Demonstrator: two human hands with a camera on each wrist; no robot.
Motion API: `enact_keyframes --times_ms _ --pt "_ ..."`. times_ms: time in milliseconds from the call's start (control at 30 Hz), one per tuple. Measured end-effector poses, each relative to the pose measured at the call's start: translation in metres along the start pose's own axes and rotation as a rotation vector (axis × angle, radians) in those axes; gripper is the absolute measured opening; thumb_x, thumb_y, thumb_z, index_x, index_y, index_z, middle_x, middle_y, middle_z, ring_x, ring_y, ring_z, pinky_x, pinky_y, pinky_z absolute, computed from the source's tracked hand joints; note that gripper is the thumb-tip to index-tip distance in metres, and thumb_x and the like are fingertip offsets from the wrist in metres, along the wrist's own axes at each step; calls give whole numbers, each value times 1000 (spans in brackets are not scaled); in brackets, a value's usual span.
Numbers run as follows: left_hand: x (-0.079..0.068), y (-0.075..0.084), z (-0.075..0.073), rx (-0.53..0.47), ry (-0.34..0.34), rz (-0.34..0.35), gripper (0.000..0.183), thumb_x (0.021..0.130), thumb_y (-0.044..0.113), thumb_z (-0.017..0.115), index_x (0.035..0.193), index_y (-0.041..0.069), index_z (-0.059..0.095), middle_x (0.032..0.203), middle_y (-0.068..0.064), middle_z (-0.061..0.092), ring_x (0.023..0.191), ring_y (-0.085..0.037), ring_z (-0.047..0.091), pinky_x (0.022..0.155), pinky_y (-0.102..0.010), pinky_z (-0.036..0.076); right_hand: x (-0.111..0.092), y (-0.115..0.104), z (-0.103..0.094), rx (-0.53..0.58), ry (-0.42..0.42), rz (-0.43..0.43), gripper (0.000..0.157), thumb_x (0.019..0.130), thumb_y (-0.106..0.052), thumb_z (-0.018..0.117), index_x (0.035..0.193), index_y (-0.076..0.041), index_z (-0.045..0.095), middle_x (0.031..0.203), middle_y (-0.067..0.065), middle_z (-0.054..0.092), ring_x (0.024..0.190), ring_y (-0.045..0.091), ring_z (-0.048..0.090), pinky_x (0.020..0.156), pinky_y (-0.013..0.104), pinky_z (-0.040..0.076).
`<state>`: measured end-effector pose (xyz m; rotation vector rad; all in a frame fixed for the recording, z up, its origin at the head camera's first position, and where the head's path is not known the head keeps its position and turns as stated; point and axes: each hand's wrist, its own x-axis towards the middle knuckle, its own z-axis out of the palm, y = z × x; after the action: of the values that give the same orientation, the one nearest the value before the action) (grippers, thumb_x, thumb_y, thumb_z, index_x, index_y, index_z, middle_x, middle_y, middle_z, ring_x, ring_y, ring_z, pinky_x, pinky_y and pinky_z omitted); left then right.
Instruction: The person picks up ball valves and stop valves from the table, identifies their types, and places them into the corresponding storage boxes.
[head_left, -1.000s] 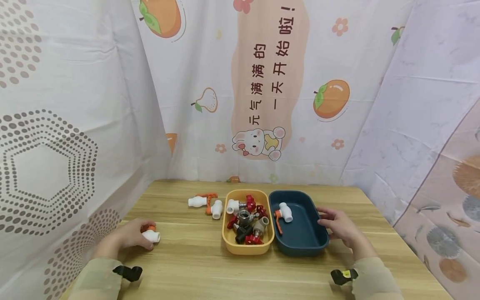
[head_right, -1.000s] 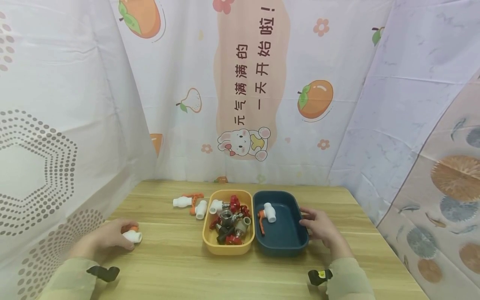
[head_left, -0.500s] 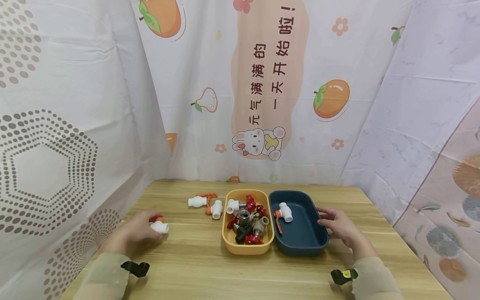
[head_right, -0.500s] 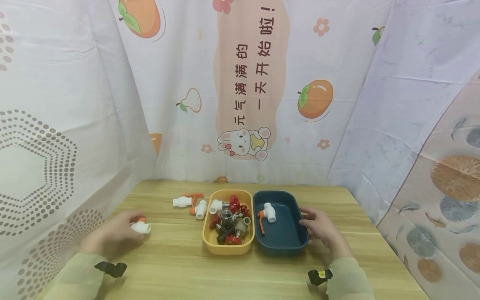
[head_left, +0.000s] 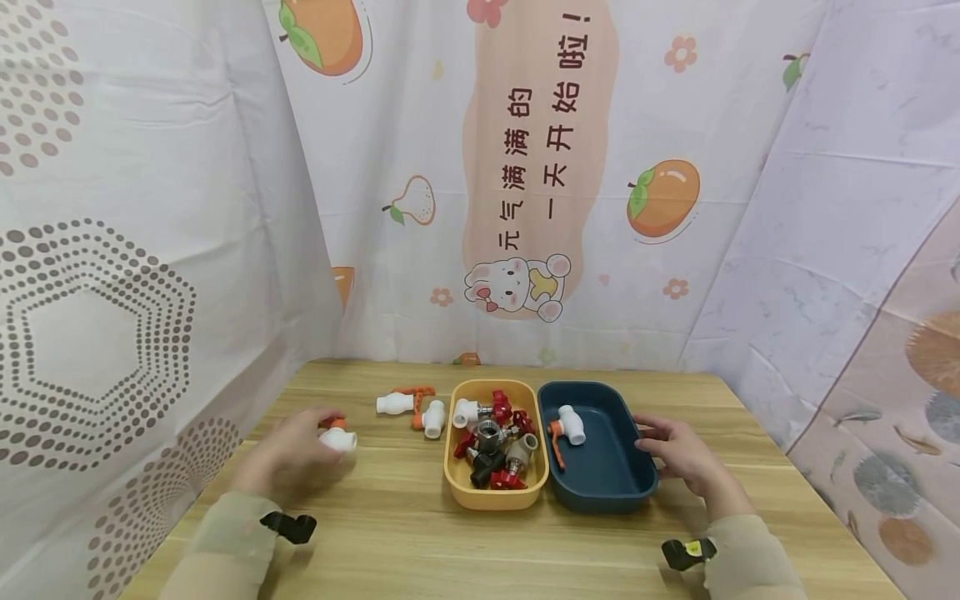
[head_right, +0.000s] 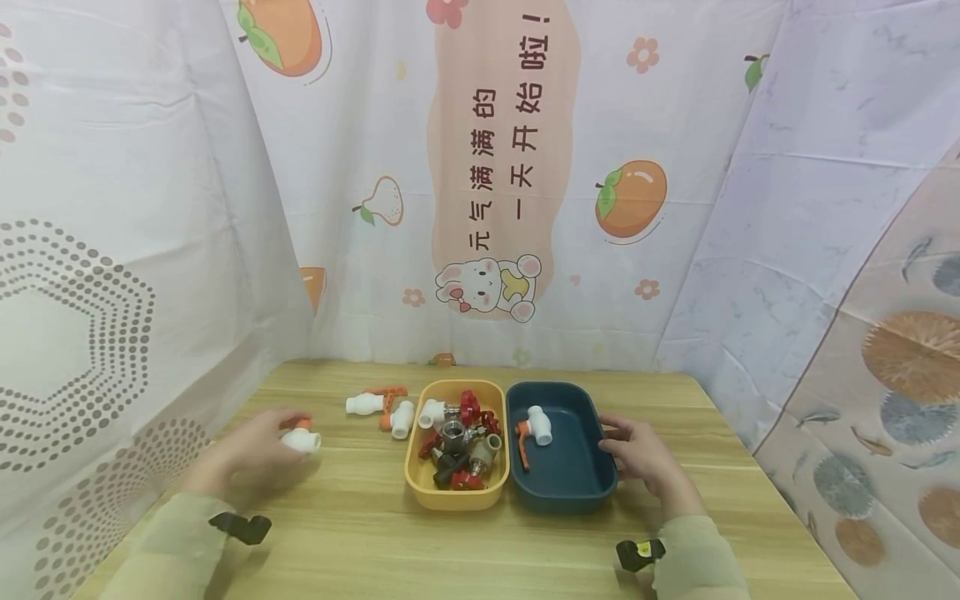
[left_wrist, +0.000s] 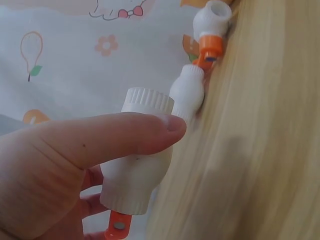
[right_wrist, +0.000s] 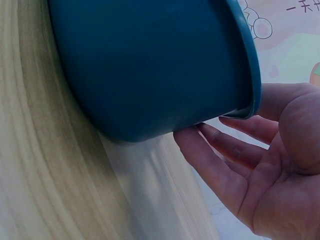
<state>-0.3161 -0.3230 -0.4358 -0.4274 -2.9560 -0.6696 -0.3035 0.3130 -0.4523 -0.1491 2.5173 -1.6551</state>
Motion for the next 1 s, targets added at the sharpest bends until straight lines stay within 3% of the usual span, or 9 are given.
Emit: enact_keyframes --times_ms 167,400,633,1000 --pt "7 7 1 -9 8 2 67 73 32 89 133 12 65 128 -9 66 122 -39 56 98 -68 29 0 0 0 5 -3 -2 56 101 -8 61 152 5 41 140 37 49 111 38 63 75 53 59" --pt "16 18 1 -8 21 -3 70 69 32 90 133 14 66 138 -14 59 135 -46 42 104 -73 22 0 1 0 9 -2 -2 56 100 -7 61 151 5 41 140 37 49 112 38 63 75 53 59" --pt "24 30 1 9 11 21 74 70 32 90 137 13 63 136 -12 61 130 -41 46 104 -69 24 0 1 0 11 -3 -6 56 100 -7 61 151 5 41 140 38 48 112 39 63 75 53 59" --pt "34 47 3 8 35 72 69 70 31 92 133 19 66 127 -2 65 124 -33 54 103 -66 25 0 0 -1 9 -6 -5 56 101 -8 61 152 5 40 140 37 48 113 39 63 75 53 59"
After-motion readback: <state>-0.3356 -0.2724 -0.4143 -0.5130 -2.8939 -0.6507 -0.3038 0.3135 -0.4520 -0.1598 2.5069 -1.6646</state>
